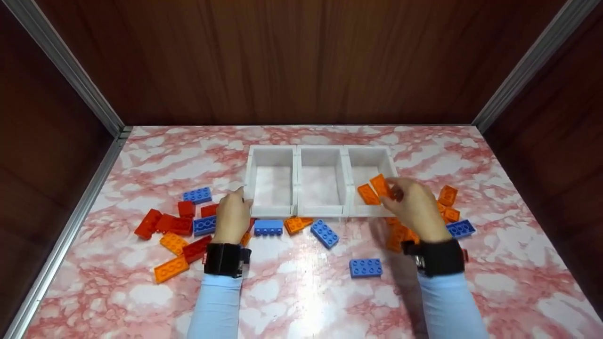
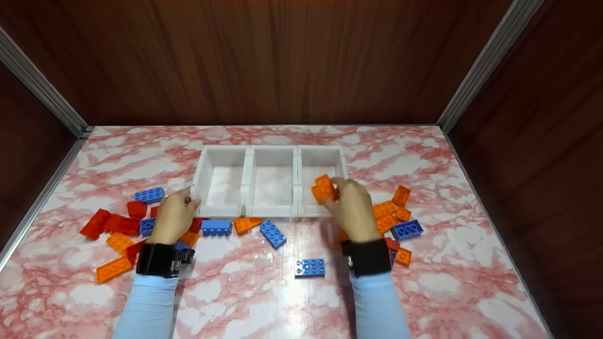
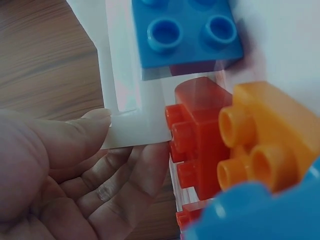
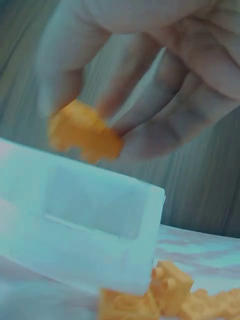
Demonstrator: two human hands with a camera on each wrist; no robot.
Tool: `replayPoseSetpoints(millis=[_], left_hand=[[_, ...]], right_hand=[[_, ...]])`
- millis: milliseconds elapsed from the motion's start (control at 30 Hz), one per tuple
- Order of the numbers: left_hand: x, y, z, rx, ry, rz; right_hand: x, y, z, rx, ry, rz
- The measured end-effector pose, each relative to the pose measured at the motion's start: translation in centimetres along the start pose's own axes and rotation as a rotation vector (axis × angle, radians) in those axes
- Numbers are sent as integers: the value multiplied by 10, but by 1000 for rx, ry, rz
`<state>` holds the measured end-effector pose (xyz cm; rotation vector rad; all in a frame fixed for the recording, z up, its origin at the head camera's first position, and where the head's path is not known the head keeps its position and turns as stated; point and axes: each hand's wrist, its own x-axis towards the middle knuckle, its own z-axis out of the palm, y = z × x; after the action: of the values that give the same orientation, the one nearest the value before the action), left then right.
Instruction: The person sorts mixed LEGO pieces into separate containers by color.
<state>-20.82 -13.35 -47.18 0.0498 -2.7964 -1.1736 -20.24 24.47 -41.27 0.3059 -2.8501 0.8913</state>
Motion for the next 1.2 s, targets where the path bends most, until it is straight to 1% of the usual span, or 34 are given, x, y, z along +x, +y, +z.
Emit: replayPoseSetpoints(millis=[100,167,233,300,433,533,600,667,733,833,967,1067,1167,1200], left_hand=[[1,1,0,12,18,16],[1,1,0,20,23,26],[2,1,0,8,23,25],[2,1,-1,-1,20,23],[1,1,-2,-12,17,18],[0,1,-1,-3,20,31],[0,1,-1,9,26,42],[0,1,-1,13,29,45],[0,2,0,6,26,35],[1,3,1,-4,20,25],[1,3,2,2,29,37],[1,2,1,17,45,43],[1,1,0,28,46,44],[1,2,-1,30,44,47]], right_hand=[[27,0,-1,-44,45,-40],[45,0,1,-81,36,-76],[63,-1,4,-120,-6,-97],[79,-1,9,-157,-59,-99],[103,1,20,-242,-192,-38],[110,4,26,-323,-253,18],[112,6,30,-364,-260,31],[113,7,35,-380,-261,48],[114,11,40,-371,-267,55],[115,17,48,-378,-288,46],[117,25,55,-414,-302,-18],[120,27,59,-419,-298,-68],[121,26,58,-406,-310,-72],[121,25,57,-380,-321,-44]])
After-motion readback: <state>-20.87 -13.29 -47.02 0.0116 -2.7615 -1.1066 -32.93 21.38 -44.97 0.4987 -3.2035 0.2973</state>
